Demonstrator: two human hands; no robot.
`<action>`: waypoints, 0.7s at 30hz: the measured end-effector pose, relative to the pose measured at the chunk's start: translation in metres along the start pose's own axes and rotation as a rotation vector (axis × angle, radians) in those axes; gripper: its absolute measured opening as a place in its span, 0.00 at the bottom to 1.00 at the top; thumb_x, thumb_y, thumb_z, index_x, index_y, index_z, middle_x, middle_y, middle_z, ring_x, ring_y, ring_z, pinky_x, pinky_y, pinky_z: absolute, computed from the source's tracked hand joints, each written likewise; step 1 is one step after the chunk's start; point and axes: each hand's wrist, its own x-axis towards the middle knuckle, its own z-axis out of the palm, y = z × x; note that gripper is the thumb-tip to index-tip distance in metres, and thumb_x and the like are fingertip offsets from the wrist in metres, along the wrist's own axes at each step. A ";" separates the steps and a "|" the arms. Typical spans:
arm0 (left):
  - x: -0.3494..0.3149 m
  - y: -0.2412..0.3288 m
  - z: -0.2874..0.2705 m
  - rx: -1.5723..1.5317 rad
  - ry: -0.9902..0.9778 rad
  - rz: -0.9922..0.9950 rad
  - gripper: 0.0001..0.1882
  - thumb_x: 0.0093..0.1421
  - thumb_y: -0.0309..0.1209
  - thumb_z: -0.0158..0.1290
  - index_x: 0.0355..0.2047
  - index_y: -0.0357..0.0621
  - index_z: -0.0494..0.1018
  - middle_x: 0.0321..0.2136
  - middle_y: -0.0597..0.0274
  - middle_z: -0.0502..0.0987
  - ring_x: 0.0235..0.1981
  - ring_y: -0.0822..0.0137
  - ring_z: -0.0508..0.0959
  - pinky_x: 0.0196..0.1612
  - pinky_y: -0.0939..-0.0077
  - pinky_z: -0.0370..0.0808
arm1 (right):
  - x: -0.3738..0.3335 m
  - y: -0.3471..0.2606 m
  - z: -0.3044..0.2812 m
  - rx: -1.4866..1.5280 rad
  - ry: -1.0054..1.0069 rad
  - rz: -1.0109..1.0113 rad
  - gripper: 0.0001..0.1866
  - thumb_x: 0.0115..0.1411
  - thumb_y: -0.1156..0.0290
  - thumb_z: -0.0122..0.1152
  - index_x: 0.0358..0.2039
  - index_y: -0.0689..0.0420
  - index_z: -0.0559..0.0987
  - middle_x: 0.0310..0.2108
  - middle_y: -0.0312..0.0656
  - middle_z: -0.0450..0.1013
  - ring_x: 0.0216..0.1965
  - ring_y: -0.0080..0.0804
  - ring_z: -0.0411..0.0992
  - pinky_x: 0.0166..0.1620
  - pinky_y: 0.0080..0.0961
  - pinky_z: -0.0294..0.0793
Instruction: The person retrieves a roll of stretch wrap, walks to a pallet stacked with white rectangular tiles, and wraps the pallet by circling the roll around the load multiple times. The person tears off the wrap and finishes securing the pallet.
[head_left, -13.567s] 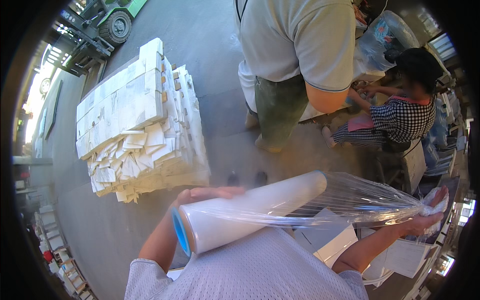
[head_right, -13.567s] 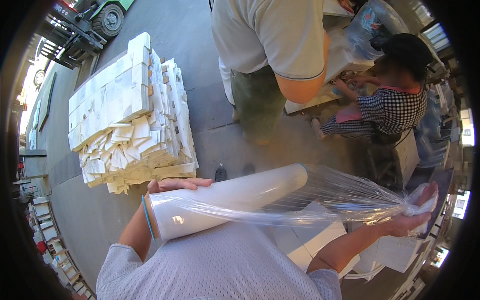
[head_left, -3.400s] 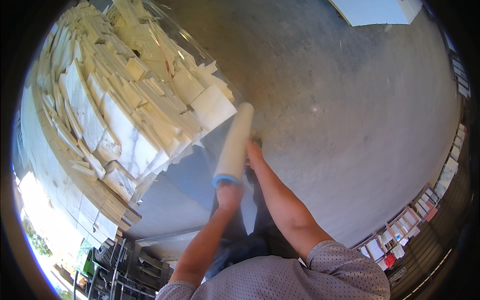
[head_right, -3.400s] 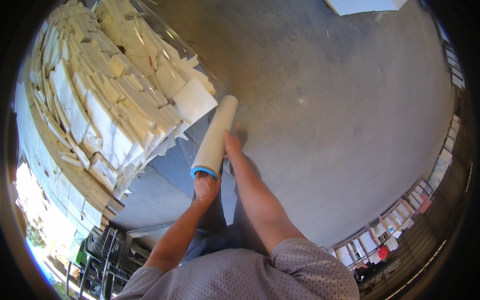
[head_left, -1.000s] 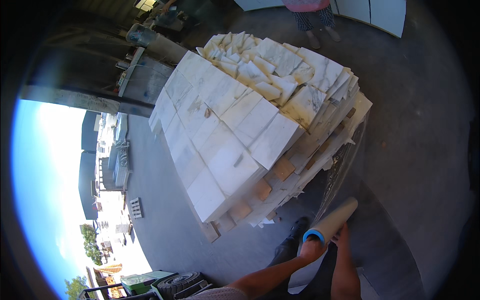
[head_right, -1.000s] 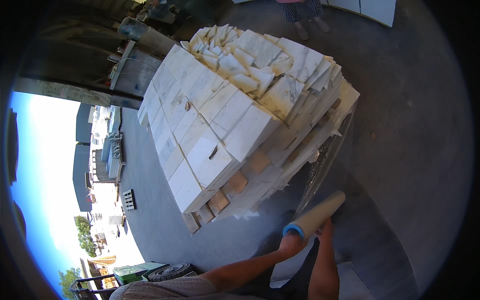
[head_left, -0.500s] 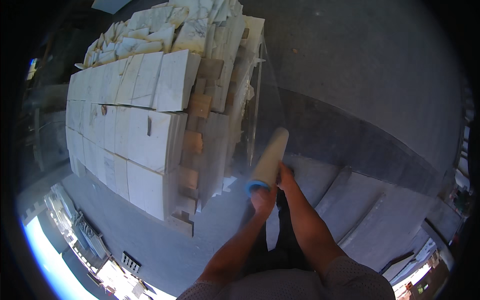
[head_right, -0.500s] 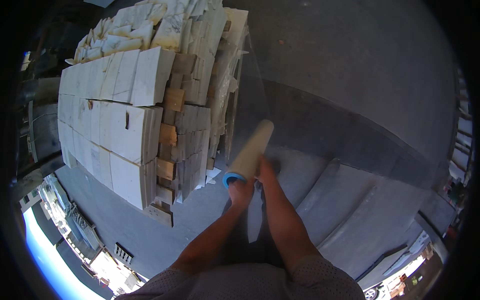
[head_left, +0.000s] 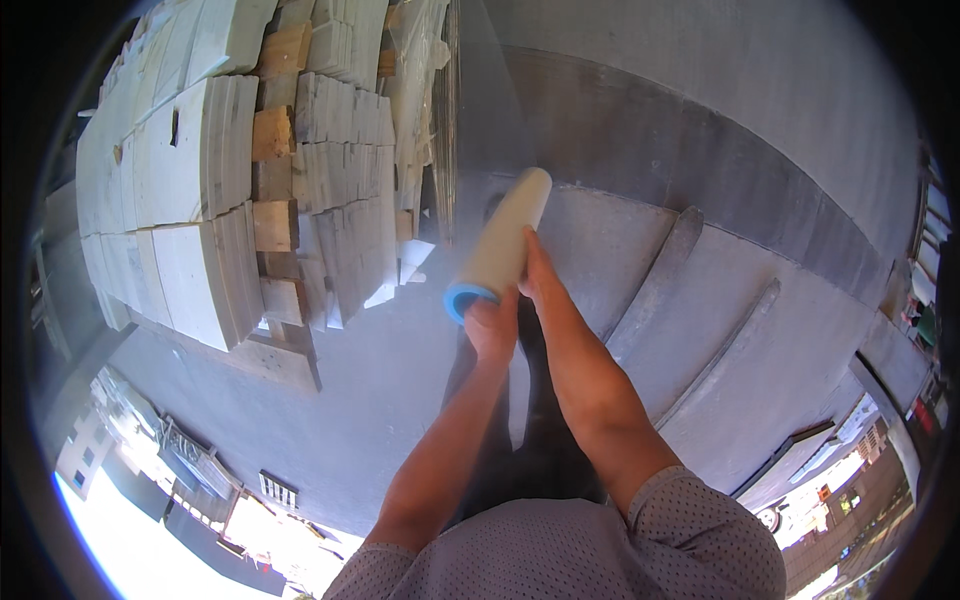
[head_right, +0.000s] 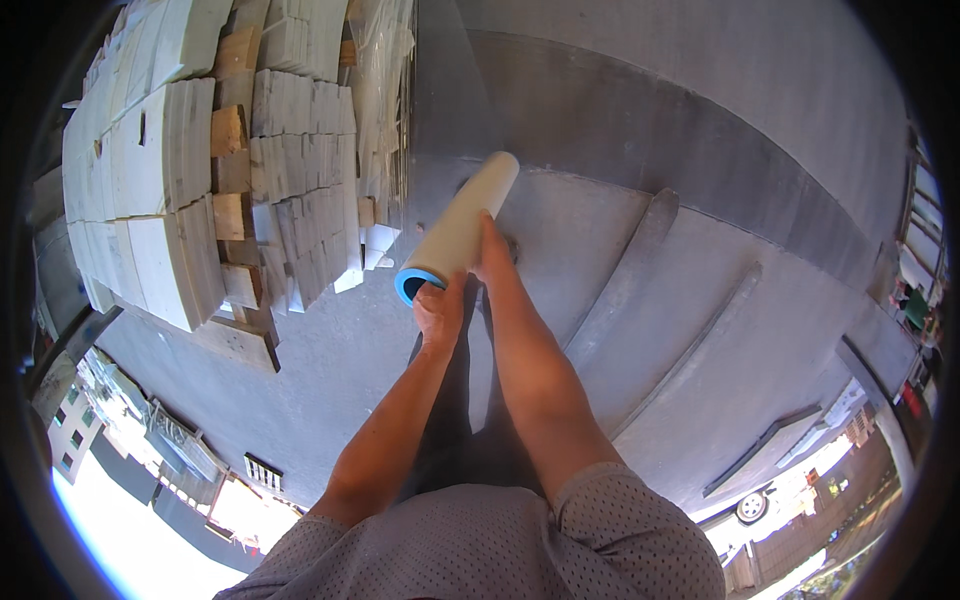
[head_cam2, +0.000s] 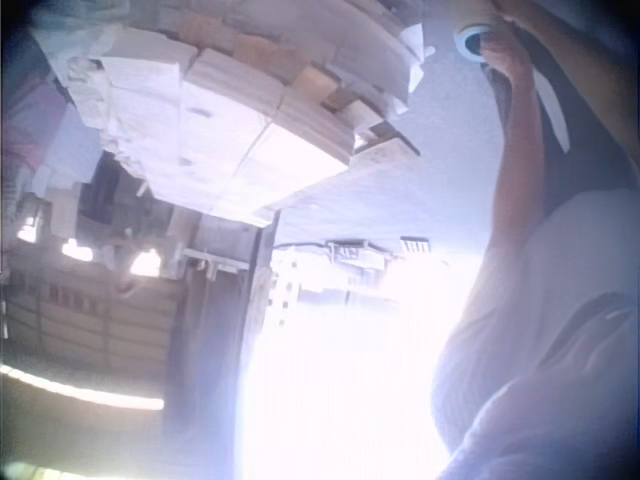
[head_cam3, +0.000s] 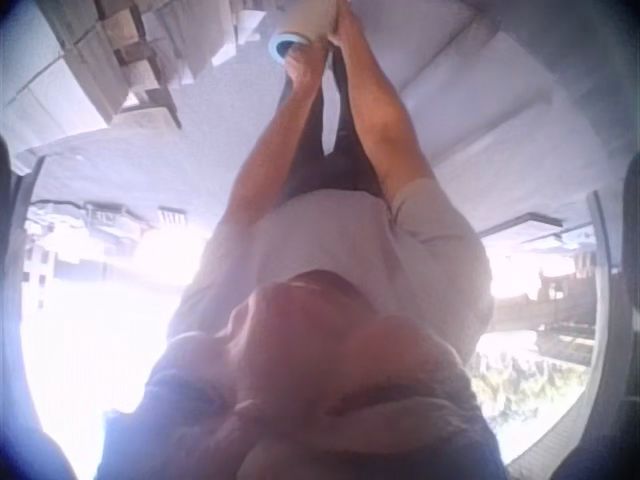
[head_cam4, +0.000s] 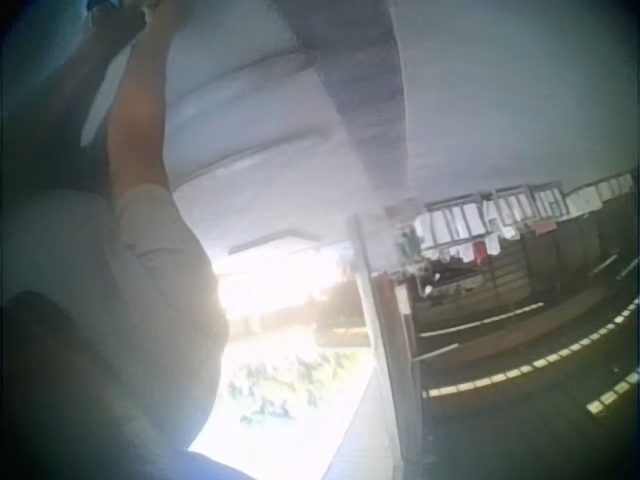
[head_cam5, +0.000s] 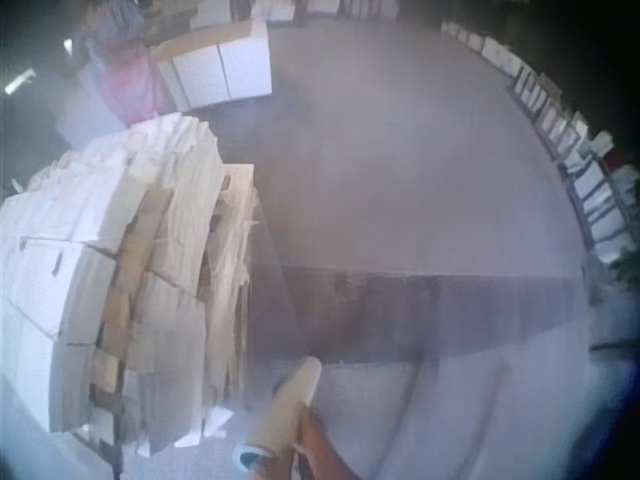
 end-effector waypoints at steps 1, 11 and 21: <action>-0.007 -0.013 -0.002 0.123 -0.040 0.138 0.18 0.51 0.41 0.59 0.19 0.35 0.74 0.18 0.45 0.73 0.25 0.42 0.74 0.32 0.55 0.73 | -0.011 0.002 -0.007 0.041 0.021 0.042 0.36 0.55 0.45 0.61 0.53 0.62 0.70 0.52 0.48 0.67 0.52 0.44 0.66 0.44 0.48 0.71; -0.019 -0.117 -0.053 0.673 -0.400 1.000 0.11 0.49 0.34 0.54 0.27 0.39 0.73 0.24 0.52 0.75 0.31 0.52 0.76 0.37 0.57 0.72 | -0.015 0.031 -0.008 -0.620 0.102 -0.083 0.37 0.50 0.49 0.66 0.54 0.61 0.69 0.49 0.46 0.71 0.46 0.38 0.71 0.43 0.36 0.75; 0.000 -0.203 -0.103 0.563 -0.195 0.545 0.18 0.52 0.40 0.57 0.23 0.33 0.77 0.24 0.46 0.79 0.29 0.46 0.77 0.41 0.56 0.73 | -0.025 0.212 -0.025 0.155 0.164 0.001 0.42 0.49 0.44 0.66 0.55 0.65 0.68 0.45 0.48 0.72 0.45 0.37 0.71 0.45 0.31 0.72</action>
